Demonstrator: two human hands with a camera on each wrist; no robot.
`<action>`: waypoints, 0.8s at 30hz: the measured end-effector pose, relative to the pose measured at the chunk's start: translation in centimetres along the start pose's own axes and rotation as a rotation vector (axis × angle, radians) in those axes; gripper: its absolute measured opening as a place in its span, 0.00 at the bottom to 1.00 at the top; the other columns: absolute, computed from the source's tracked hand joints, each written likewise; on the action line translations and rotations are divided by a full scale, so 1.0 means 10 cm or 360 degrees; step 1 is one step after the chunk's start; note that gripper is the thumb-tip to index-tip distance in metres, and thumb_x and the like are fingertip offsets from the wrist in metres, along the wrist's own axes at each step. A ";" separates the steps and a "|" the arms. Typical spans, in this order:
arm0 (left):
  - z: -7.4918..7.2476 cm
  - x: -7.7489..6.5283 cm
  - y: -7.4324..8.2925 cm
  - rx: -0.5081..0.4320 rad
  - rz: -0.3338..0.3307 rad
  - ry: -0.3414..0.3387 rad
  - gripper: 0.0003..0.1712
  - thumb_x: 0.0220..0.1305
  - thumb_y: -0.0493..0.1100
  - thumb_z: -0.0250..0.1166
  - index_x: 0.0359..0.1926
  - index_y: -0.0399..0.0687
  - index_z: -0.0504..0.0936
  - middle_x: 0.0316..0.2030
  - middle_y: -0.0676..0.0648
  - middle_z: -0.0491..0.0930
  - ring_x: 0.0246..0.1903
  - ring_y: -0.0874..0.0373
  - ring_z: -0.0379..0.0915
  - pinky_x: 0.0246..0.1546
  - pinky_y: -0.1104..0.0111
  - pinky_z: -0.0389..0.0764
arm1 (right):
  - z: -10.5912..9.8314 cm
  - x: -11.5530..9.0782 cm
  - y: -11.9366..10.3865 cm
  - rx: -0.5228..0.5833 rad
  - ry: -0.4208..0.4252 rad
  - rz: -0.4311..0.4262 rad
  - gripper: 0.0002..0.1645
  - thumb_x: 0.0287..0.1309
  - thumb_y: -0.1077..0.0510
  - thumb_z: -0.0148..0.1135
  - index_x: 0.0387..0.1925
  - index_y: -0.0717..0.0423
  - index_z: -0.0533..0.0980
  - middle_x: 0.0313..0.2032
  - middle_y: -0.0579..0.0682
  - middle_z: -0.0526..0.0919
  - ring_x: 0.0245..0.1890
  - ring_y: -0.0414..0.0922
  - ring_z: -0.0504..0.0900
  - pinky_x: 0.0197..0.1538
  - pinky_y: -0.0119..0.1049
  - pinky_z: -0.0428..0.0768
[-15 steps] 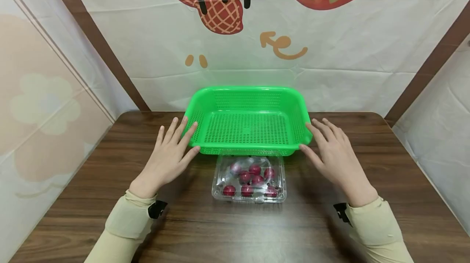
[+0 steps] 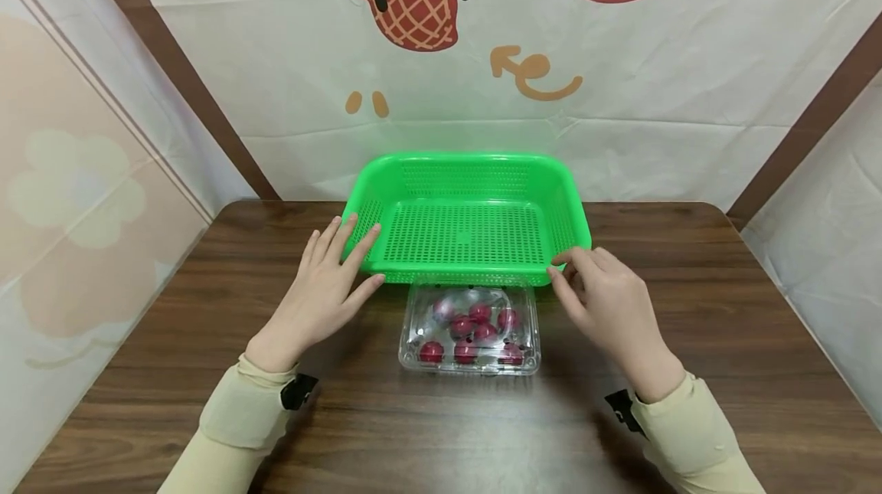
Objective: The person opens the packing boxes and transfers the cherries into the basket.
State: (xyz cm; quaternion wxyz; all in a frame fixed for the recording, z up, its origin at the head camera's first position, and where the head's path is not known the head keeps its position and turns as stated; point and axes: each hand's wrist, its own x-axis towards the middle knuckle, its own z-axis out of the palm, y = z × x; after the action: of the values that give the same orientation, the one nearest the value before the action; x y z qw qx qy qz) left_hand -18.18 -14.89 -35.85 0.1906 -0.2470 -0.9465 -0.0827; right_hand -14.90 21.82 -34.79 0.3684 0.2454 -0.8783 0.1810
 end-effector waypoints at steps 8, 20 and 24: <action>0.02 0.05 0.13 0.0019 0.0248 0.0174 0.34 0.63 0.56 0.54 0.65 0.44 0.65 0.63 0.36 0.63 0.64 0.42 0.52 0.64 0.46 0.54 | -0.01 -0.02 -0.36 0.0316 -0.0172 0.0331 0.04 0.55 0.56 0.61 0.27 0.47 0.74 0.18 0.38 0.75 0.16 0.32 0.70 0.19 0.31 0.73; -0.08 0.09 0.38 0.0080 0.0774 0.0436 0.20 0.58 0.46 0.62 0.49 0.40 0.80 0.43 0.45 0.82 0.50 0.49 0.72 0.58 0.59 0.69 | 0.14 -0.09 -0.84 0.1146 -0.0787 0.0916 0.15 0.61 0.45 0.53 0.31 0.53 0.74 0.19 0.48 0.80 0.13 0.43 0.77 0.18 0.38 0.77; -0.10 0.07 0.42 0.0057 0.0913 0.0486 0.12 0.57 0.41 0.62 0.41 0.41 0.82 0.35 0.47 0.82 0.42 0.52 0.74 0.52 0.61 0.74 | 0.19 -0.06 -0.88 0.1313 -0.0946 0.0999 0.19 0.61 0.44 0.52 0.32 0.56 0.75 0.21 0.51 0.81 0.14 0.47 0.78 0.17 0.43 0.78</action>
State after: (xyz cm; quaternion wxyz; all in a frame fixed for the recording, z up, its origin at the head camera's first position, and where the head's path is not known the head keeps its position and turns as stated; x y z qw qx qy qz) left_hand -16.30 -11.22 -34.37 0.3502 -0.4849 -0.8001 -0.0451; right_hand -10.58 13.90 -35.26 -0.0901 0.1371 -0.8314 0.5309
